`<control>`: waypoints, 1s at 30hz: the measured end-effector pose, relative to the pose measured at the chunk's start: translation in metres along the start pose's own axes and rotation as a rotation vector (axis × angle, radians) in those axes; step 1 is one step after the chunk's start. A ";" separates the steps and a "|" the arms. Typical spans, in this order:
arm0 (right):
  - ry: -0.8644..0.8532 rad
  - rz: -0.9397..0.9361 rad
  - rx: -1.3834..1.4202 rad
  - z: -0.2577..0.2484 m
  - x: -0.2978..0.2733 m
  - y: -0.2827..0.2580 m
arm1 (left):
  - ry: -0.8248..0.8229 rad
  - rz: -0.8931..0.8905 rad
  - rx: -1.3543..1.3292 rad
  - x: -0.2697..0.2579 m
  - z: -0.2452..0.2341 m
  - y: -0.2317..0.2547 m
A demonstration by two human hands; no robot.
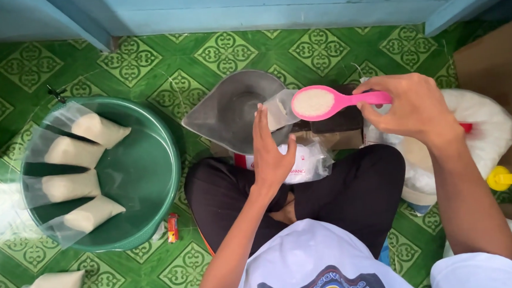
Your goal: Manually scooping white powder from a large sack into small plastic bags using a scale for measurement.
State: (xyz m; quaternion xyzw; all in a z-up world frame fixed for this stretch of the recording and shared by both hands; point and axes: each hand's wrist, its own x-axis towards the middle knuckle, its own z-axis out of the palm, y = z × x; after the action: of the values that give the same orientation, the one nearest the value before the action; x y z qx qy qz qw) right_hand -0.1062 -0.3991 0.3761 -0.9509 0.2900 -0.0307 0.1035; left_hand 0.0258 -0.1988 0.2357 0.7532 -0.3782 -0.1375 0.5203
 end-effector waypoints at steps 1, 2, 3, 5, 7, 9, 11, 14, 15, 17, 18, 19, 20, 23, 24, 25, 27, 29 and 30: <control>-0.021 0.002 -0.020 0.001 0.002 -0.001 | -0.015 -0.008 -0.032 0.001 0.001 0.000; -0.042 0.005 -0.039 0.001 0.005 -0.003 | -0.030 -0.016 -0.064 0.002 0.002 0.000; -0.044 0.007 -0.040 0.002 0.006 -0.004 | -0.032 -0.017 -0.065 0.002 0.003 0.000; -0.040 -0.036 -0.046 0.003 0.009 -0.007 | -0.058 0.018 -0.050 0.002 0.005 -0.001; -0.043 -0.059 -0.054 0.006 0.013 -0.007 | -0.064 0.029 -0.036 0.002 0.006 -0.001; -0.046 -0.081 -0.061 0.006 0.016 -0.010 | -0.073 0.041 -0.022 0.001 0.006 0.001; -0.058 -0.101 -0.055 0.005 0.019 -0.013 | -0.096 0.023 -0.062 0.001 0.006 0.005; -0.079 -0.107 -0.067 0.006 0.023 -0.015 | -0.097 0.058 -0.130 -0.001 0.007 0.007; -0.080 -0.107 -0.068 0.006 0.024 -0.016 | -0.097 0.057 -0.130 -0.001 0.008 0.007; -0.093 -0.089 -0.069 0.007 0.025 -0.018 | -0.118 0.049 -0.183 -0.002 0.011 0.008; -0.093 -0.088 -0.069 0.008 0.026 -0.018 | -0.118 0.048 -0.183 -0.003 0.012 0.007; -0.111 -0.082 -0.070 0.009 0.027 -0.019 | -0.112 0.075 -0.200 -0.003 0.013 0.006; -0.129 -0.075 -0.070 0.009 0.027 -0.019 | -0.107 0.102 -0.217 -0.003 0.014 0.006; -0.042 -0.103 -0.010 0.018 0.027 -0.014 | -0.131 -0.030 -0.248 0.002 0.008 0.020; -0.042 -0.102 -0.010 0.018 0.027 -0.014 | -0.131 -0.030 -0.249 0.002 0.008 0.020; -0.047 -0.103 -0.019 0.019 0.028 -0.014 | -0.142 -0.038 -0.259 0.002 0.008 0.020; -0.053 -0.104 -0.030 0.021 0.029 -0.014 | -0.152 -0.046 -0.271 0.001 0.008 0.020; -0.092 -0.085 -0.053 0.022 0.030 -0.015 | -0.168 -0.049 -0.311 0.001 0.008 0.019; -0.093 -0.086 -0.054 0.021 0.031 -0.017 | -0.167 -0.050 -0.312 0.001 0.008 0.019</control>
State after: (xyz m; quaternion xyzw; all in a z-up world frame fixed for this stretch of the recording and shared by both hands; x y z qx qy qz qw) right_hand -0.0687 -0.3991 0.3588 -0.9653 0.2447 0.0172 0.0898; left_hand 0.0139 -0.2082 0.2493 0.6587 -0.3752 -0.2696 0.5939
